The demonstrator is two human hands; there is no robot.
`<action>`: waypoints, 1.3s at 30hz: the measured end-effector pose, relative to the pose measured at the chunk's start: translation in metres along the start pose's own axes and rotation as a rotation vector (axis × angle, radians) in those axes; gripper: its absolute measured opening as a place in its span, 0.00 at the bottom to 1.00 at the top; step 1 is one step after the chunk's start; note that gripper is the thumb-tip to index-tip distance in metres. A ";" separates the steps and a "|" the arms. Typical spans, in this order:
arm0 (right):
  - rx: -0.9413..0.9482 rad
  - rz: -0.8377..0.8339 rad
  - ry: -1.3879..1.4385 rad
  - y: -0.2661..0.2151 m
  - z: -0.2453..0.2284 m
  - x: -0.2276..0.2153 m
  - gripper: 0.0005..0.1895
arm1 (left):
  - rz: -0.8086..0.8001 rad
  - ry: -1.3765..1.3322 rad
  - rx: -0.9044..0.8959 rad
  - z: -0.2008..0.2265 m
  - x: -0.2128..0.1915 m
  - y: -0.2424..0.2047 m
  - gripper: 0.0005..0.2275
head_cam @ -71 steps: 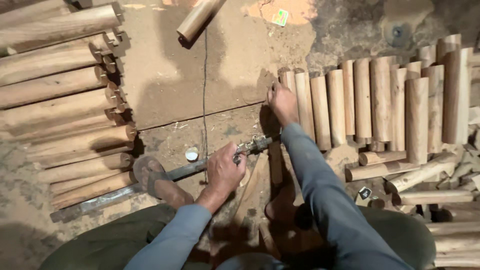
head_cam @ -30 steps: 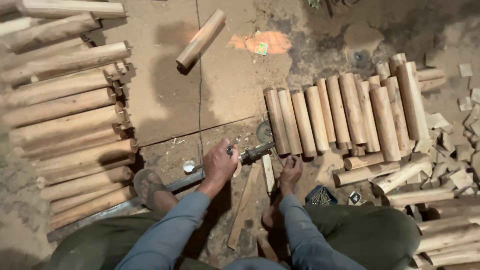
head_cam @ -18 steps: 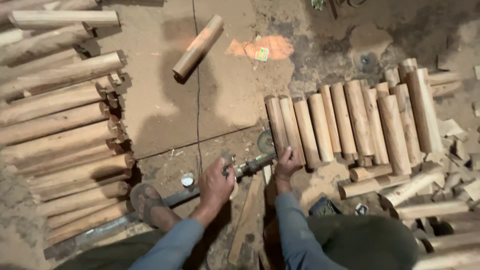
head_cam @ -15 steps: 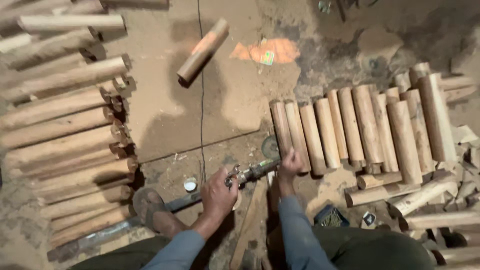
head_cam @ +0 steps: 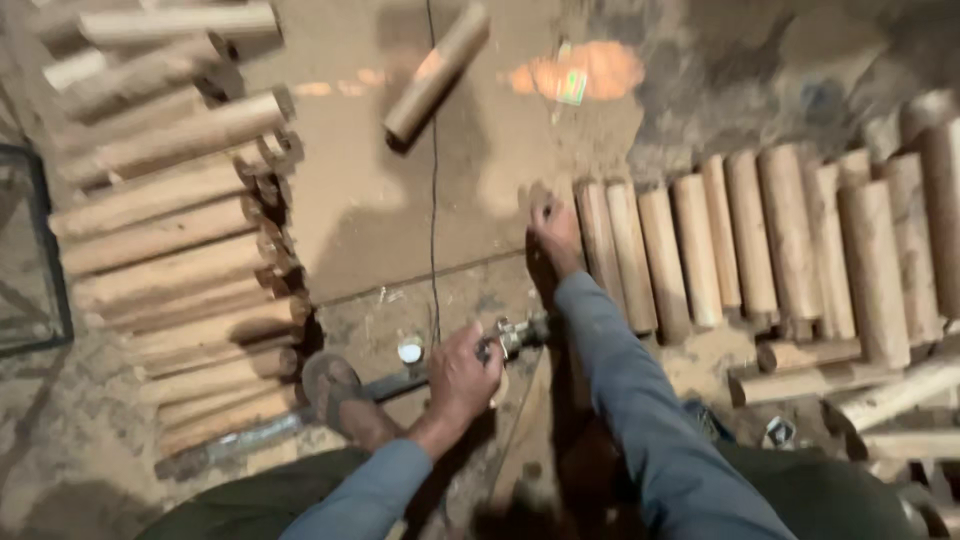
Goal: The person sits on the floor and uses a wrench to tighten a metal clamp on a small cylindrical wooden piece. They repeatedly adjust the clamp and rotate the wood to shape it, then place the finished piece aside and pick up another.
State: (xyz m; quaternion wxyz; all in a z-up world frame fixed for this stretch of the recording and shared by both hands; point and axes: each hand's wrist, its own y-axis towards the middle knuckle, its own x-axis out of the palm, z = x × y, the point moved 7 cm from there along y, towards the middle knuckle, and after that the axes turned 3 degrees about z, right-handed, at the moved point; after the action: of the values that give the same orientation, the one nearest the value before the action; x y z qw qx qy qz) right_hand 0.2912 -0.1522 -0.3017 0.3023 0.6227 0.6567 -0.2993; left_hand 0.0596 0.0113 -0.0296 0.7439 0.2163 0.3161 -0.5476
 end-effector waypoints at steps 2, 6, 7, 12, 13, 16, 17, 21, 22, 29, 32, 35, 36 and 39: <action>-0.149 -0.250 0.015 0.023 -0.014 -0.015 0.23 | -0.009 -0.010 0.024 0.007 -0.005 0.001 0.06; -0.451 -0.640 -0.187 0.009 -0.006 -0.111 0.25 | -0.066 0.033 -0.037 0.001 0.000 0.004 0.08; -0.484 -0.710 -0.310 -0.004 0.004 -0.142 0.23 | -0.094 0.047 -0.046 -0.001 0.003 0.006 0.08; -0.211 -0.936 -0.507 -0.082 0.070 -0.272 0.18 | -0.036 0.117 0.141 0.017 -0.008 0.016 0.10; -0.116 -0.914 -0.471 -0.107 0.088 -0.293 0.17 | -0.077 0.152 0.135 0.020 -0.008 0.014 0.10; 0.144 -0.751 -0.397 -0.172 0.142 -0.339 0.16 | -0.138 0.106 0.152 0.027 -0.019 0.007 0.09; 0.214 -0.690 -0.378 -0.189 0.157 -0.350 0.16 | -0.142 0.067 0.157 0.027 -0.023 0.003 0.09; 0.464 -0.415 -0.281 -0.242 0.207 -0.373 0.15 | -0.279 -0.284 0.053 0.004 -0.024 -0.026 0.15; 0.522 -0.348 -0.255 -0.251 0.216 -0.378 0.14 | -0.343 -0.447 0.001 -0.005 -0.018 -0.038 0.16; 0.698 -0.023 -0.113 -0.243 0.232 -0.395 0.12 | -0.352 -1.142 -0.990 -0.129 0.044 -0.183 0.09; 0.727 0.023 -0.107 -0.259 0.239 -0.410 0.12 | -0.289 -0.955 -0.894 -0.160 0.074 -0.188 0.10; 0.734 0.078 -0.067 -0.263 0.243 -0.415 0.11 | -0.329 -1.027 -0.768 -0.162 0.091 -0.169 0.11; 0.746 0.100 -0.051 -0.270 0.246 -0.418 0.11 | -0.318 -1.034 -0.782 -0.162 0.093 -0.167 0.11; 0.766 0.166 -0.010 -0.281 0.252 -0.421 0.10 | -0.312 -1.052 -0.800 -0.151 0.093 -0.165 0.11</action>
State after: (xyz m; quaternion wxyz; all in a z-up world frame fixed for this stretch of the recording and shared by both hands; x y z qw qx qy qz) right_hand 0.0347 -0.6274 -0.1335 0.0743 0.7401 0.4433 -0.5002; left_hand -0.1141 -0.0015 -0.1979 0.7338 -0.4191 0.1178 -0.5216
